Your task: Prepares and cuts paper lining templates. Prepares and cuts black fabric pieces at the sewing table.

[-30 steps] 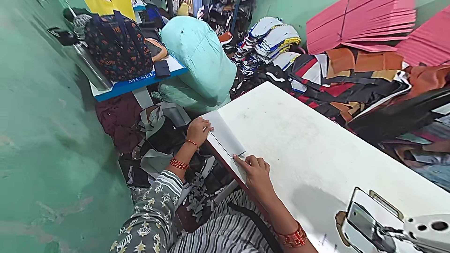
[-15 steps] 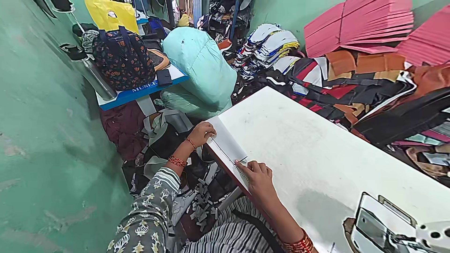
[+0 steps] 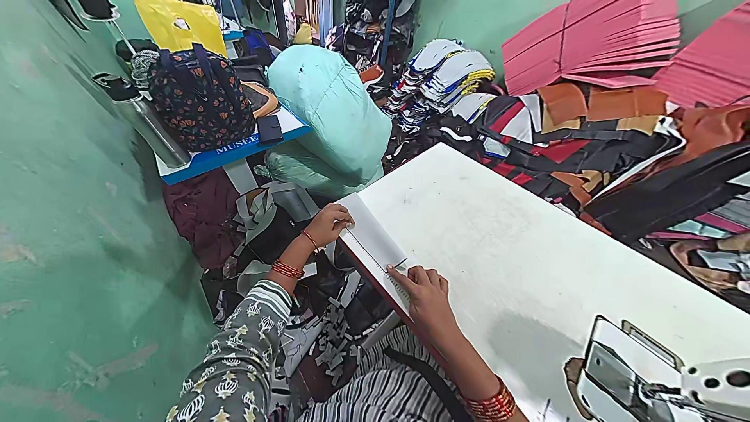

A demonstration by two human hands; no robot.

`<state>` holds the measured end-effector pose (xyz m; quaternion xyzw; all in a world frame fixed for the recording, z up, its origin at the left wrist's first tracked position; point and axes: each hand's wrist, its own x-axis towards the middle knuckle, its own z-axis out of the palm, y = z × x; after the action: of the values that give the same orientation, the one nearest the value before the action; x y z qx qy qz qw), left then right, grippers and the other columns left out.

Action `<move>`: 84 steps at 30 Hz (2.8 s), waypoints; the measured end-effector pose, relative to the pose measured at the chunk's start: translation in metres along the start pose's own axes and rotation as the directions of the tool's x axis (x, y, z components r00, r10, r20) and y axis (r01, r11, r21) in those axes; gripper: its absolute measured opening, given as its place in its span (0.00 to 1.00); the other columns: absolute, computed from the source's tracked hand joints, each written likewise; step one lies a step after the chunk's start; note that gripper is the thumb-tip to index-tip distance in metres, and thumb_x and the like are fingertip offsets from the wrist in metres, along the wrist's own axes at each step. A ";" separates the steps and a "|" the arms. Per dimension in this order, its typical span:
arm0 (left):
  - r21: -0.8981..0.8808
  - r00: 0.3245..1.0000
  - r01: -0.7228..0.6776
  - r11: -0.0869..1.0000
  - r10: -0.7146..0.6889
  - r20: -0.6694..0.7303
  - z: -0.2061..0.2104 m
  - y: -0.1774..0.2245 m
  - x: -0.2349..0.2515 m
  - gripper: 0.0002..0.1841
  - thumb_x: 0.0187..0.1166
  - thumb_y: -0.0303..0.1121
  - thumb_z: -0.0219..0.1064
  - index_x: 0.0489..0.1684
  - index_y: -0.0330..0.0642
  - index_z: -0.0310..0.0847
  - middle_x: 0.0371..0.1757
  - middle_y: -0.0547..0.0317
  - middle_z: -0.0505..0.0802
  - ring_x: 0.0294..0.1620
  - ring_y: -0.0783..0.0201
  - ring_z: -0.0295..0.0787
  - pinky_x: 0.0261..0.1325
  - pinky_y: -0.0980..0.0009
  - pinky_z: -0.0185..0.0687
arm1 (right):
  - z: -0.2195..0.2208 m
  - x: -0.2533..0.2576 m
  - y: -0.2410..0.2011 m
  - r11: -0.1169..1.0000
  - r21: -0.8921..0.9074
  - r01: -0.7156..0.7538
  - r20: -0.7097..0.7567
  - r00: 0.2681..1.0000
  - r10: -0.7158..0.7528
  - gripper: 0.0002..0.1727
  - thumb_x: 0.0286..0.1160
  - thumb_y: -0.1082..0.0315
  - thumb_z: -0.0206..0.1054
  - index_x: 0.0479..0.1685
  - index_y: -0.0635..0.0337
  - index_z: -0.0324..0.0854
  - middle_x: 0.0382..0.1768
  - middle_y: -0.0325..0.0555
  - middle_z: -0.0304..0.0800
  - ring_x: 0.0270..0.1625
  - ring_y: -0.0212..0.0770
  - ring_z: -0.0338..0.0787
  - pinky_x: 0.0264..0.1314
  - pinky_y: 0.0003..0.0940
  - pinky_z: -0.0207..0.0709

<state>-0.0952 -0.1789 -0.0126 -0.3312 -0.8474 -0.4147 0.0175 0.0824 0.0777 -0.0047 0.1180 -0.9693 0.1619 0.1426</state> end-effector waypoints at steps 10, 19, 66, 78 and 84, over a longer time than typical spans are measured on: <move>0.015 0.964 0.064 0.998 -0.066 0.257 -0.023 0.006 0.016 0.13 0.73 0.27 0.71 0.51 0.31 0.92 0.60 0.37 0.90 0.68 0.46 0.81 0.75 0.54 0.71 | 0.001 0.000 0.001 1.000 0.023 0.000 0.006 1.000 0.000 0.38 0.64 0.86 0.61 0.68 0.33 0.90 0.43 0.54 0.89 0.50 0.61 0.87 0.56 0.66 0.71; 0.042 0.953 0.088 0.995 -0.097 0.289 -0.025 0.010 0.021 0.12 0.71 0.25 0.73 0.50 0.32 0.93 0.59 0.38 0.90 0.67 0.47 0.82 0.74 0.55 0.71 | 0.000 0.000 0.000 1.000 0.005 -0.005 0.021 1.000 0.005 0.38 0.67 0.85 0.60 0.69 0.30 0.89 0.43 0.53 0.88 0.51 0.59 0.86 0.57 0.63 0.71; 0.130 0.808 0.122 0.984 -0.175 0.562 0.186 0.256 -0.014 0.13 0.67 0.34 0.78 0.43 0.34 0.93 0.58 0.27 0.87 0.69 0.24 0.74 0.70 0.29 0.63 | -0.181 -0.171 0.095 0.607 0.335 -0.720 0.449 0.689 0.569 0.34 0.74 0.81 0.68 0.81 0.65 0.60 0.46 0.63 0.82 0.46 0.57 0.86 0.53 0.54 0.79; 0.238 0.658 0.145 0.960 -0.273 0.702 0.286 0.397 -0.020 0.17 0.77 0.41 0.70 0.57 0.41 0.90 0.74 0.37 0.81 0.81 0.34 0.65 0.77 0.37 0.61 | -0.245 -0.352 0.110 0.405 0.076 -0.911 -0.198 0.384 0.902 0.21 0.82 0.69 0.68 0.70 0.72 0.78 0.63 0.70 0.85 0.70 0.69 0.82 0.75 0.61 0.71; 0.239 0.633 0.160 0.958 -0.286 0.719 0.283 0.396 -0.014 0.17 0.78 0.40 0.72 0.57 0.39 0.89 0.69 0.40 0.84 0.78 0.37 0.69 0.77 0.39 0.62 | -0.227 -0.371 0.080 0.224 -0.001 -0.975 -0.190 0.220 0.957 0.30 0.82 0.69 0.67 0.82 0.71 0.69 0.71 0.75 0.79 0.76 0.73 0.77 0.78 0.62 0.69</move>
<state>0.2133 0.1892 0.0715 -0.3620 -0.8428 -0.1750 -0.3577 0.4606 0.2978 0.0622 -0.5296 -0.8271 0.1652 0.0900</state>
